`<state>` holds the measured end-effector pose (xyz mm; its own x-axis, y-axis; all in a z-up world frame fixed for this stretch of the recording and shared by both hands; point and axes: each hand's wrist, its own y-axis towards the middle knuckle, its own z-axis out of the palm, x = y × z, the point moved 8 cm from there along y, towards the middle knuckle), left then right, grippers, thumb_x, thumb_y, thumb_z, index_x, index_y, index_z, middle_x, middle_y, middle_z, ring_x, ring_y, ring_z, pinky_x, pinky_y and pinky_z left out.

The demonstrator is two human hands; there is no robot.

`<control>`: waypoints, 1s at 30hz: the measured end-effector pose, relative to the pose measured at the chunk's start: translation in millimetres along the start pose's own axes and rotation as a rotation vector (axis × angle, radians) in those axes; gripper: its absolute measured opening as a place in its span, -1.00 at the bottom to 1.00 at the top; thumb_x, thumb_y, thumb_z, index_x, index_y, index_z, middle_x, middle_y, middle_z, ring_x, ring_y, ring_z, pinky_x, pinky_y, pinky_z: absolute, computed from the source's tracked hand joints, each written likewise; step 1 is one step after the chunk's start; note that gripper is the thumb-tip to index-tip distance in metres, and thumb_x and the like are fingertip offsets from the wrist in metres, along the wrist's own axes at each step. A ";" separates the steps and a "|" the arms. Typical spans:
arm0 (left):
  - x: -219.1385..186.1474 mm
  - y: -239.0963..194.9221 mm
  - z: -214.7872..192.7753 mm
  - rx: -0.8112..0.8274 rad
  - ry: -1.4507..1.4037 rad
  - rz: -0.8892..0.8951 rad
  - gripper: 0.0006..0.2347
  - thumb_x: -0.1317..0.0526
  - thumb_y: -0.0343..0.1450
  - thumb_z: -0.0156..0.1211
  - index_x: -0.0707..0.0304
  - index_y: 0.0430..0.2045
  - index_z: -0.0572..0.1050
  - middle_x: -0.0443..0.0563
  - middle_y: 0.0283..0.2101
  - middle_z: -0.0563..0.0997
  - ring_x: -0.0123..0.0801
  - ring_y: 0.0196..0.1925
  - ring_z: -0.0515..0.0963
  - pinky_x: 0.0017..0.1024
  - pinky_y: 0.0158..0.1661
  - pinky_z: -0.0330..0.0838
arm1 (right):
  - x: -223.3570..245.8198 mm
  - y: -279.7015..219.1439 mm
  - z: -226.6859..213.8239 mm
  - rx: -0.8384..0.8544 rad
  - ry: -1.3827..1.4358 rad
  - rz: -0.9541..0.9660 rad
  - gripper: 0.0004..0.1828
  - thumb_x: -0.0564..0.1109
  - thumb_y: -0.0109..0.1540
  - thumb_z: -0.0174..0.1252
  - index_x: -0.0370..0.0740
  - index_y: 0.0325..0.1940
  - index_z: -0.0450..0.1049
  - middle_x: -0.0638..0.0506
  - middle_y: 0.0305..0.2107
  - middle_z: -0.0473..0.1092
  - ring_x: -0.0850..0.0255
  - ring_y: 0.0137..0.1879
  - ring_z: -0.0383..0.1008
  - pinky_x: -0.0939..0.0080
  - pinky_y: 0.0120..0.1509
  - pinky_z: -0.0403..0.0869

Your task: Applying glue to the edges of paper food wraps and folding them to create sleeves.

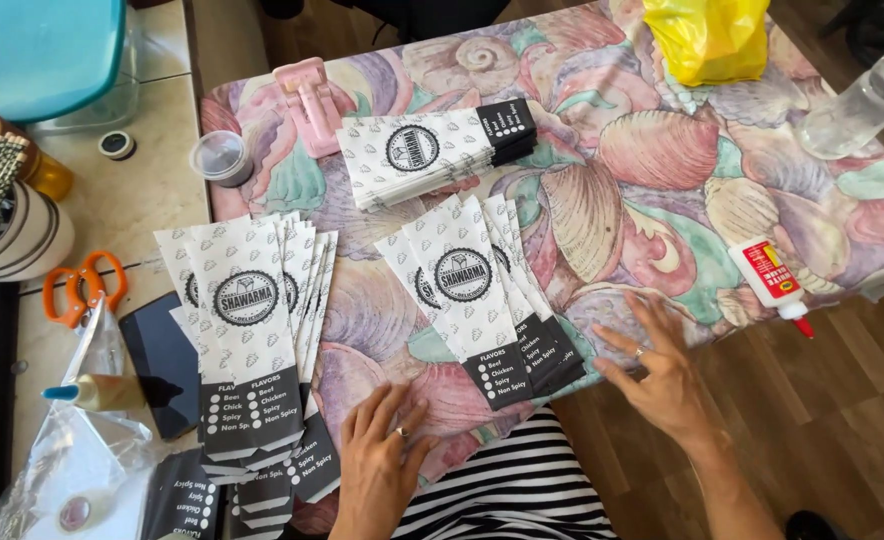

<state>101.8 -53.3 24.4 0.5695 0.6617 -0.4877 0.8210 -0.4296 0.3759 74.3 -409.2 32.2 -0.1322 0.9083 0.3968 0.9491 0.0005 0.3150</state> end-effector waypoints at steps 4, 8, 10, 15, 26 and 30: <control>5.9 -13.3 -8.1 -0.042 -0.072 0.060 -0.75 0.18 0.35 0.36 0.21 -0.13 0.63 0.10 0.20 0.55 -0.02 0.31 0.44 -0.08 0.18 0.31 | -24.4 -7.2 -20.2 0.007 0.069 0.158 -0.58 0.06 0.13 0.32 0.25 0.10 0.54 -0.08 0.59 -0.15 -0.20 0.70 -0.41 -0.40 0.64 -0.44; 0.0 -28.7 -1.7 0.042 0.116 0.285 -0.68 0.34 0.43 0.12 0.34 0.09 0.49 0.22 0.29 0.45 0.14 0.38 0.36 0.05 0.26 0.28 | -45.0 -15.7 -30.1 -0.016 -0.027 0.258 -0.50 0.08 0.08 0.36 0.26 0.13 0.58 -0.15 0.52 0.11 -0.21 0.71 -0.23 -0.41 0.64 -0.18; -5.7 -33.9 -6.6 -0.001 0.129 0.362 -0.69 0.41 0.51 -0.09 0.39 0.14 0.44 0.27 0.28 0.44 0.18 0.37 0.37 0.06 0.29 0.28 | -50.2 -21.3 -30.5 -0.014 -0.078 0.252 -0.53 0.12 0.10 0.34 0.29 0.12 0.59 -0.13 0.49 0.16 -0.24 0.69 -0.16 -0.44 0.64 -0.19; -1.8 -25.5 -27.3 -0.015 -0.171 0.280 -0.85 0.42 0.44 0.14 0.45 -0.16 0.58 0.20 0.06 0.62 0.07 0.23 0.54 0.01 0.27 0.38 | -57.4 -31.0 -39.5 -0.095 -0.019 0.242 -0.61 -0.06 0.11 0.38 0.03 0.04 0.64 -0.09 0.30 0.41 -0.12 0.59 0.19 -0.14 0.62 0.19; 11.1 -13.2 -28.1 -0.051 -0.255 0.018 -0.93 0.36 0.44 0.14 0.32 -0.37 0.58 0.01 -0.15 0.65 -0.24 0.08 0.59 -0.29 0.01 0.41 | -49.1 -35.9 -45.9 -0.304 -0.027 0.107 -0.87 -0.27 0.18 0.39 -0.28 -0.19 0.64 -0.07 -0.03 0.58 -0.02 0.34 0.47 0.04 0.44 0.44; 7.3 -10.8 -31.4 -0.017 -0.299 0.092 -0.92 0.45 0.41 0.13 0.35 -0.37 0.57 0.04 -0.15 0.63 -0.15 0.13 0.58 -0.25 0.11 0.47 | -48.0 -31.5 -49.8 -0.264 0.008 0.142 -0.79 -0.19 0.21 0.35 -0.27 -0.08 0.64 -0.04 0.01 0.56 0.04 0.36 0.43 0.08 0.49 0.38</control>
<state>95.8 -24.5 41.5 0.6293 0.4092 -0.6607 0.7664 -0.4673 0.4407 36.5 -473.6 46.1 -0.0063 0.8881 0.4596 0.8510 -0.2366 0.4689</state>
